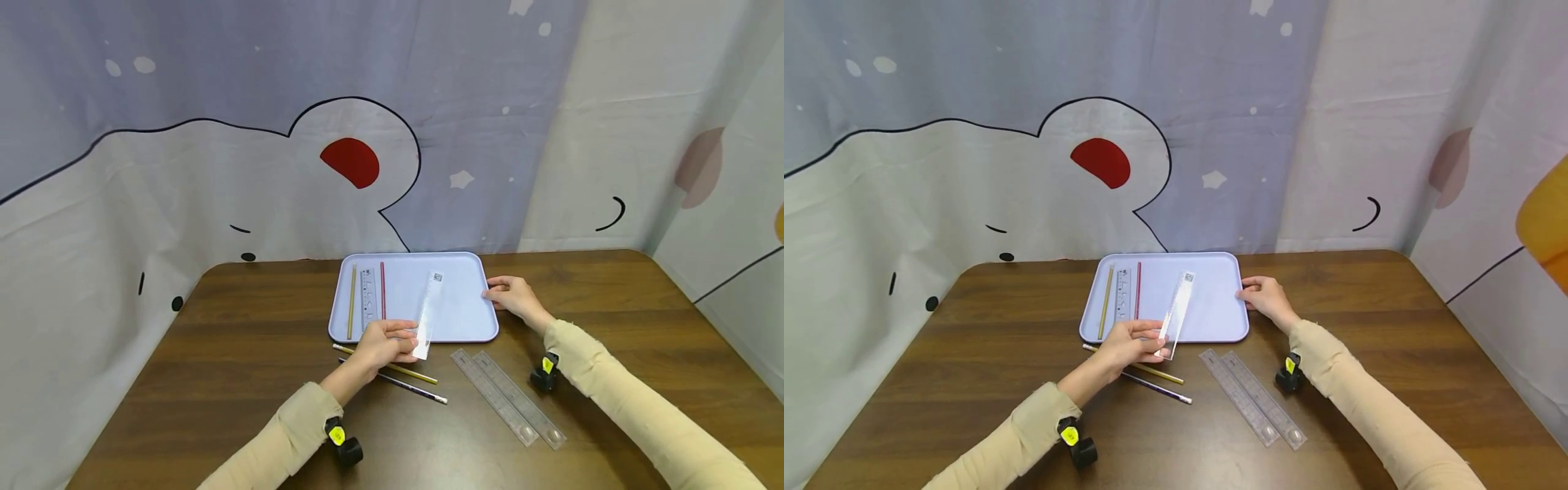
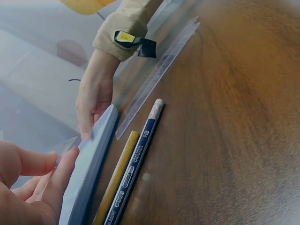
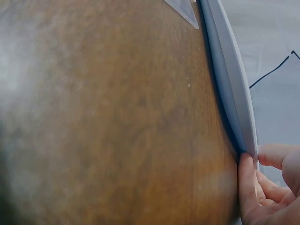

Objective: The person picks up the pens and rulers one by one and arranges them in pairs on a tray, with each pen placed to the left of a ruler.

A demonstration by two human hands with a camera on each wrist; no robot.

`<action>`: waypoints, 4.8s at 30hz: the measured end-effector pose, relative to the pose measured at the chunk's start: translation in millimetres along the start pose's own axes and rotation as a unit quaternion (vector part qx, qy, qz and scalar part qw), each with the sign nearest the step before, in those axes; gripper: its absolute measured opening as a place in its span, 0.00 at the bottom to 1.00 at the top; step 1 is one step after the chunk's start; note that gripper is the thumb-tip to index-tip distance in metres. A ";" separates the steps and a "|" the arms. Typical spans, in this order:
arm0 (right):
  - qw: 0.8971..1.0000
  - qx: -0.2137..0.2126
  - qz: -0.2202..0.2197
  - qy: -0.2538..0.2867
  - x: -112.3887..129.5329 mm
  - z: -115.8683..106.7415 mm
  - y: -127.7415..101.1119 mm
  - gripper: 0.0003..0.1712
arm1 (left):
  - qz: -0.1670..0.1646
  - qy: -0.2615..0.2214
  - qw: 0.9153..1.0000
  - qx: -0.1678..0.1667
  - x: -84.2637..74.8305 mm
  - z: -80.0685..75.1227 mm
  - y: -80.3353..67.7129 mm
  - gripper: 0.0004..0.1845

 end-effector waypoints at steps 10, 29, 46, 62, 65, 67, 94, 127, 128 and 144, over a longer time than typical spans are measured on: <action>1.000 0.003 -0.002 0.007 1.6 1.3 -0.8 0.27 | 0.003 -0.026 0.999 -0.028 -4.7 -10.7 10.4 0.21; 1.000 0.007 0.001 0.006 1.1 1.1 -0.8 0.26 | 0.003 -0.006 0.994 -0.106 -16.8 -17.4 26.8 0.22; 1.000 0.005 0.003 -0.003 2.2 -0.1 -2.3 0.27 | -0.019 0.021 0.991 -0.133 -28.3 -19.2 39.7 0.21; 1.000 0.007 -0.002 0.015 5.4 0.2 -5.0 0.27 | -0.042 0.030 0.988 -0.143 -28.7 -23.5 46.7 0.21; 1.000 0.008 -0.001 0.015 4.9 0.2 -4.4 0.27 | -0.044 0.023 0.989 -0.141 -27.9 -24.3 47.0 0.21; 1.000 0.008 -0.001 0.015 4.7 0.0 -4.0 0.27 | -0.045 0.017 0.989 -0.140 -27.7 -24.5 47.1 0.21; 1.000 0.010 -0.010 0.010 5.1 0.3 -4.3 0.27 | -0.041 0.021 0.988 -0.148 -24.4 -21.2 42.8 0.23; 1.000 0.010 -0.011 -0.001 7.8 1.7 -7.1 0.28 | -0.030 0.025 0.985 -0.165 -20.8 -17.0 37.2 0.26; 1.000 0.010 -0.011 0.000 7.9 1.7 -7.1 0.28 | -0.030 0.025 0.985 -0.167 -20.7 -16.9 37.2 0.26; 1.000 0.011 -0.011 0.007 6.7 1.7 -5.6 0.28 | -0.026 0.059 0.982 -0.180 -18.6 -19.2 36.9 0.29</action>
Point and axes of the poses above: each hand's wrist, its own y-axis towards the middle knuckle, its own z-axis out of the palm, x = y × z, the point moved 2 cm from there along y, towards the middle knuckle, and after that the axes turned 2 degrees about x, right-handed, at the moved point
